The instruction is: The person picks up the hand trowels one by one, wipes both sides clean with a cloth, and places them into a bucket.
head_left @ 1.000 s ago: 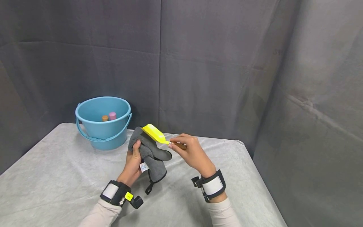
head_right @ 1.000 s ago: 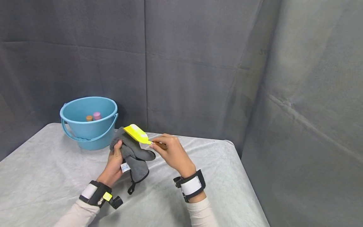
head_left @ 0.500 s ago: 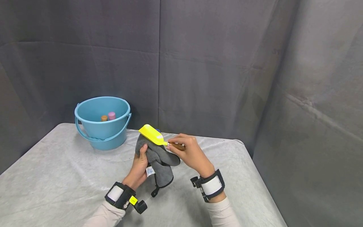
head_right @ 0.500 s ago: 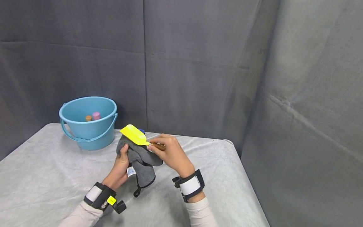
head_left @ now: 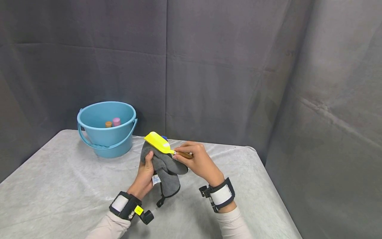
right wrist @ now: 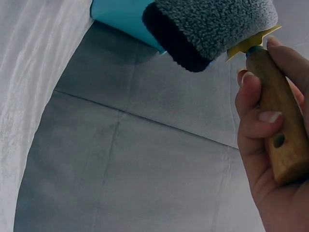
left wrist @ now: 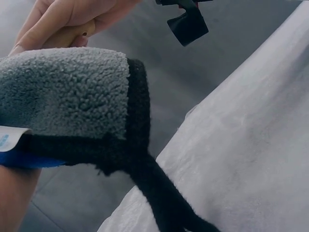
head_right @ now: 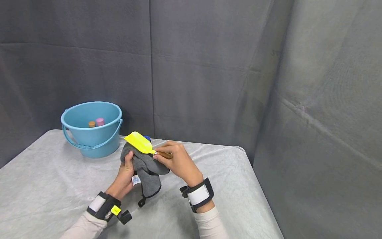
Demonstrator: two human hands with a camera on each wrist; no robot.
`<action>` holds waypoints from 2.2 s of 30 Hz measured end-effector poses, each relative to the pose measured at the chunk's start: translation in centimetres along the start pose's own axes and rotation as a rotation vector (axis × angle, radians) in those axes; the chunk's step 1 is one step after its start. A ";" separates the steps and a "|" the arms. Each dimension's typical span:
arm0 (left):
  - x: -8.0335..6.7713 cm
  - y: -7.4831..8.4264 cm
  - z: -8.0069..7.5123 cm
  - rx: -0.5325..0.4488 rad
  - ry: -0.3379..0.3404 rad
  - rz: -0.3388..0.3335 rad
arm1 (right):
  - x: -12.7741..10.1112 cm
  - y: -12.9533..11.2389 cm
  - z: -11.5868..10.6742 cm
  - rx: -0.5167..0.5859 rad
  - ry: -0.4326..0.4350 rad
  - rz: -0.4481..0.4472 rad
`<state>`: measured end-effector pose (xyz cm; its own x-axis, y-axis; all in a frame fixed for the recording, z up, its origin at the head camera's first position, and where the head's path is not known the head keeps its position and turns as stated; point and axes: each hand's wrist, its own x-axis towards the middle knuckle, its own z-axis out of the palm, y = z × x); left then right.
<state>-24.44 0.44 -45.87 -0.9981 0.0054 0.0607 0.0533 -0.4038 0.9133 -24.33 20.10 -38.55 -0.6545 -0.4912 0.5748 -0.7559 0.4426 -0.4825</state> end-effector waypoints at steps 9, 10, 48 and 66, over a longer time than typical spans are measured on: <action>0.0 0.6 -0.2 -0.039 0.023 -0.004 | 0.0 0.2 0.0 0.020 -0.011 -0.019; 0.1 0.7 -0.3 -0.039 0.027 -0.004 | 0.0 0.2 0.0 0.019 -0.013 -0.022; 1.4 4.3 -4.0 -0.224 0.075 0.177 | 0.0 0.5 0.2 -0.010 -0.101 -0.006; 1.2 2.3 -2.4 -0.097 0.099 0.159 | 0.0 0.5 -0.3 -0.030 0.000 0.011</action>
<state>-25.56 -2.73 -44.63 -0.9758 -0.1529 0.1566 0.2117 -0.4789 0.8520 -24.67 20.52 -38.62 -0.6630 -0.4858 0.5696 -0.7476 0.4701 -0.4692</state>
